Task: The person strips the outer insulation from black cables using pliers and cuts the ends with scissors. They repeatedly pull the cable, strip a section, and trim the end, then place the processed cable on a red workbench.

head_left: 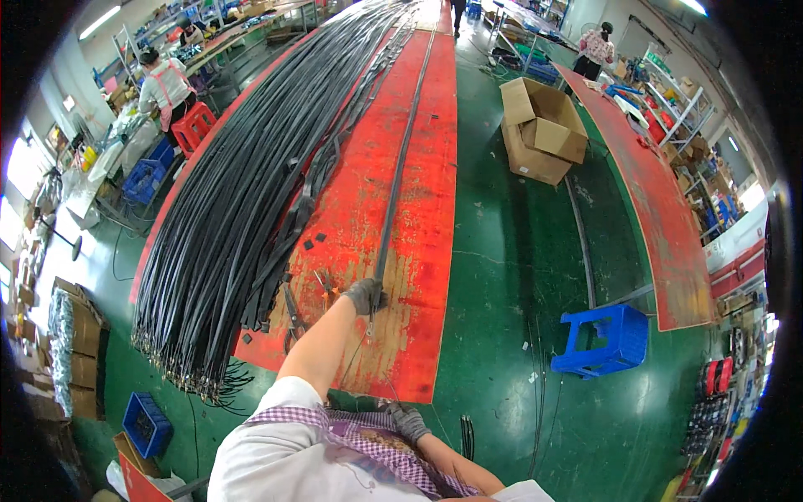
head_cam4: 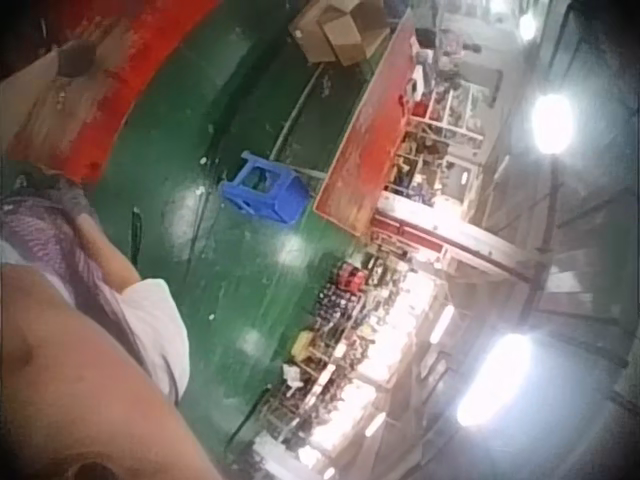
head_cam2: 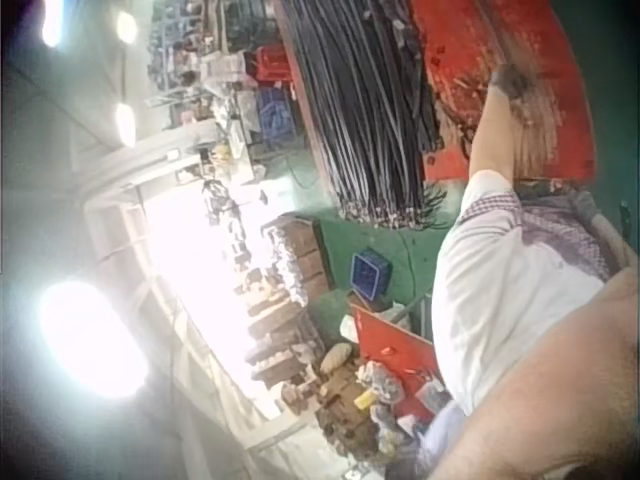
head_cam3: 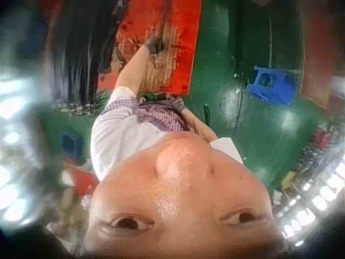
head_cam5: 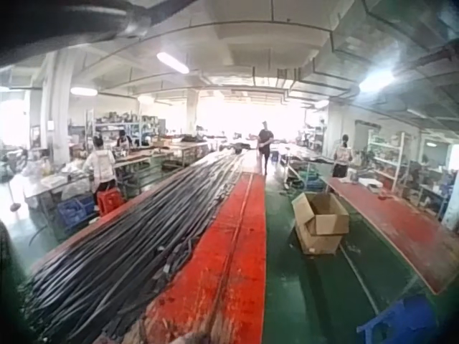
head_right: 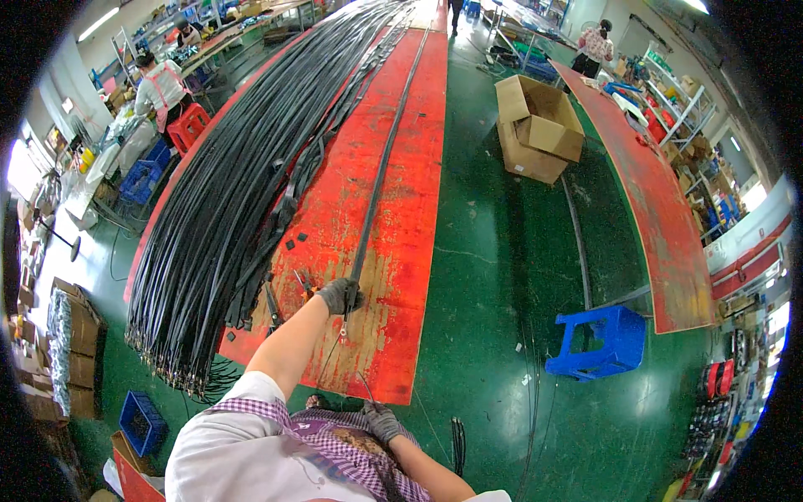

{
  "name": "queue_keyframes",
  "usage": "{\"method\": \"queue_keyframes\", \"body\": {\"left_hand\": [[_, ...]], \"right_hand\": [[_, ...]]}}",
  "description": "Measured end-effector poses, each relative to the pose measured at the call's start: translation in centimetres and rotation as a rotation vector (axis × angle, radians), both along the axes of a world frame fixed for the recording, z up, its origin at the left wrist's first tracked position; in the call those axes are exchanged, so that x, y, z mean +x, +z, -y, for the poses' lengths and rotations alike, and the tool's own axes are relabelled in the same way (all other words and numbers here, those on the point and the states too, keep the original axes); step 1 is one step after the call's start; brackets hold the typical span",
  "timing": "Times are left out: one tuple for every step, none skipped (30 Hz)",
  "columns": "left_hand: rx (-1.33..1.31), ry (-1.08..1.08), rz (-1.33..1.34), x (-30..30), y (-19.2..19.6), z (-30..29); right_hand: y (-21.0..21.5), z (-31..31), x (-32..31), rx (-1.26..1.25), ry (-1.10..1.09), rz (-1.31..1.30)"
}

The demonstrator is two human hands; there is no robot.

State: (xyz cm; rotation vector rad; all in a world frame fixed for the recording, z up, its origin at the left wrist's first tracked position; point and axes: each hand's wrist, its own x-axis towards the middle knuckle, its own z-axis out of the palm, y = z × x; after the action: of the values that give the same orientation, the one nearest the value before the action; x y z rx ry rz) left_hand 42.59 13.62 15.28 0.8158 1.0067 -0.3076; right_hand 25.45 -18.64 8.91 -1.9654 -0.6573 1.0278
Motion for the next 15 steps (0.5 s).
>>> {"method": "queue_keyframes", "body": {"left_hand": [[-0.207, 0.102, 0.092, -0.5, 1.8, -0.8], [-0.430, 0.231, 0.163, -0.9, 3.9, -1.4], [-0.180, 0.140, 0.259, -1.3, 6.3, -1.9], [-0.256, 0.182, 0.345, -1.6, 9.0, -2.8], [-0.334, 0.251, 0.414, -2.0, 12.0, -3.8], [-0.102, 0.389, 0.442, -1.8, 15.3, -4.6], [-0.156, 0.240, 0.592, -2.8, 19.2, -6.8], [-0.153, 0.205, 0.658, -3.4, 23.5, -8.7], [0.121, 0.233, 0.821, -4.7, 27.2, -9.4], [0.143, 0.314, 0.814, -6.1, 31.1, -10.2], [0.039, 0.241, 0.871, -8.1, 35.1, -11.3], [-0.084, 0.155, 0.948, -10.5, 38.8, -12.1], [-0.092, 0.149, 0.930, -13.1, 41.7, -12.2], [-0.157, 0.092, 0.972, -15.5, 44.2, -12.3], [-0.045, 0.171, 0.886, -18.1, 46.1, -12.3]], "right_hand": [[0.3, -0.2, 0.1, -0.002, -0.094, -0.125], [0.7, -0.4, 0.4, -0.048, -0.191, -0.263], [1.3, -0.7, 0.4, 0.005, -0.257, -0.277], [1.9, -1.2, 0.7, 0.069, -0.185, -0.193], [2.6, -1.8, 0.9, 0.090, -0.110, -0.138], [3.4, -2.7, 1.2, 0.093, -0.081, -0.109], [4.2, -3.2, 1.2, 0.098, -0.106, -0.063], [4.9, -4.2, 1.3, 0.068, -0.089, -0.001], [5.5, -5.3, 1.3, 0.097, -0.086, 0.066], [6.0, -6.4, 1.3, 0.139, -0.092, 0.115], [6.3, -7.5, 1.1, 0.107, -0.129, 0.073], [6.5, -8.6, 0.9, 0.089, -0.175, 0.011], [6.6, -9.6, 0.6, 0.080, -0.238, -0.033], [6.6, -10.5, 0.3, 0.085, -0.221, -0.059], [6.6, -11.3, -0.1, 0.095, -0.220, -0.069]]}}
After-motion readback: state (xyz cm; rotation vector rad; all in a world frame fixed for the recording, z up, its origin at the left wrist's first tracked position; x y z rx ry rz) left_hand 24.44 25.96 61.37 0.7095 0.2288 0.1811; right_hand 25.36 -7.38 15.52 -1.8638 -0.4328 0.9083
